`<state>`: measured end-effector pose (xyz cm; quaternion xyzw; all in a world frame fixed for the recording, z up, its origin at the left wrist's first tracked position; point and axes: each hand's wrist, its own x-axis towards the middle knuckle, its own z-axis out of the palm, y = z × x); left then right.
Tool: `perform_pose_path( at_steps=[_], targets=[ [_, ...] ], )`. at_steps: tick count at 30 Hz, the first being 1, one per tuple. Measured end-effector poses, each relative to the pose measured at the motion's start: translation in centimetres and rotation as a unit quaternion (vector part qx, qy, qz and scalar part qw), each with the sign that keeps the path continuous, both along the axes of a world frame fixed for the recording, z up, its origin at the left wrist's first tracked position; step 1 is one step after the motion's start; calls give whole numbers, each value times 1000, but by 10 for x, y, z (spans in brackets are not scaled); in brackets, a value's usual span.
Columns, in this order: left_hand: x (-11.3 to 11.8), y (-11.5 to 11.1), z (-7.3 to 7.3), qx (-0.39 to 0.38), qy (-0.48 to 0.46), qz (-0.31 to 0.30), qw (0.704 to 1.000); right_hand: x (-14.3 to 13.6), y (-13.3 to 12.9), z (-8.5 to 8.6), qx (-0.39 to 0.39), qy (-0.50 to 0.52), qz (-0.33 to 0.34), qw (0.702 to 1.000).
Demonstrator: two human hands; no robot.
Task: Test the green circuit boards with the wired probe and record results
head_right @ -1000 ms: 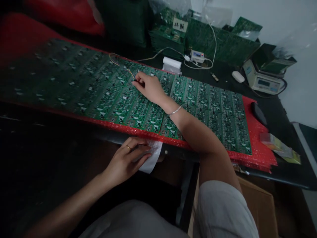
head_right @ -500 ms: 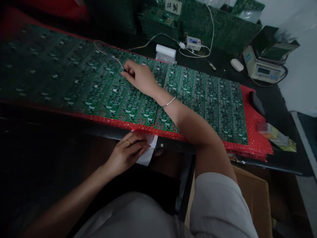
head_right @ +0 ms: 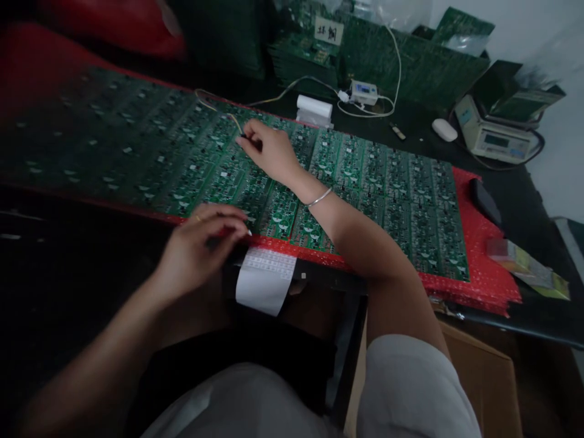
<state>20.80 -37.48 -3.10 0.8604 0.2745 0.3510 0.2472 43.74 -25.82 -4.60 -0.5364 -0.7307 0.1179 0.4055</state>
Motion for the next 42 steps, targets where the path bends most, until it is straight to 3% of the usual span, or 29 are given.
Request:
perform_pose_path(
  at_steps=[2, 5, 9, 18, 25, 30, 34, 42],
  targets=[
    [2, 42, 11, -9, 26, 42, 999, 0, -1, 1, 8, 22, -15, 1000],
    [12, 91, 17, -26, 68, 31, 997, -1, -1, 3, 1, 48, -27, 998],
    [31, 113, 11, -31, 117, -3, 993, -2, -3, 5, -13, 65, -31, 997],
    [43, 113, 2, 5, 159, 30, 987, -3, -4, 5, -12, 66, -30, 997],
    [33, 75, 2, 84, 178, 39, 980, 3, -3, 16, -54, 93, -26, 994],
    [25, 60, -4, 115, 197, 25, 973, 36, -30, 27, -38, 59, -23, 997],
    [27, 62, -2, 121, 209, 29, 970, 58, -54, 20, -30, 61, -41, 997],
    [26, 64, -5, 142, 210, 33, 967, 55, -61, 18, -39, 88, -29, 995]
  ],
)
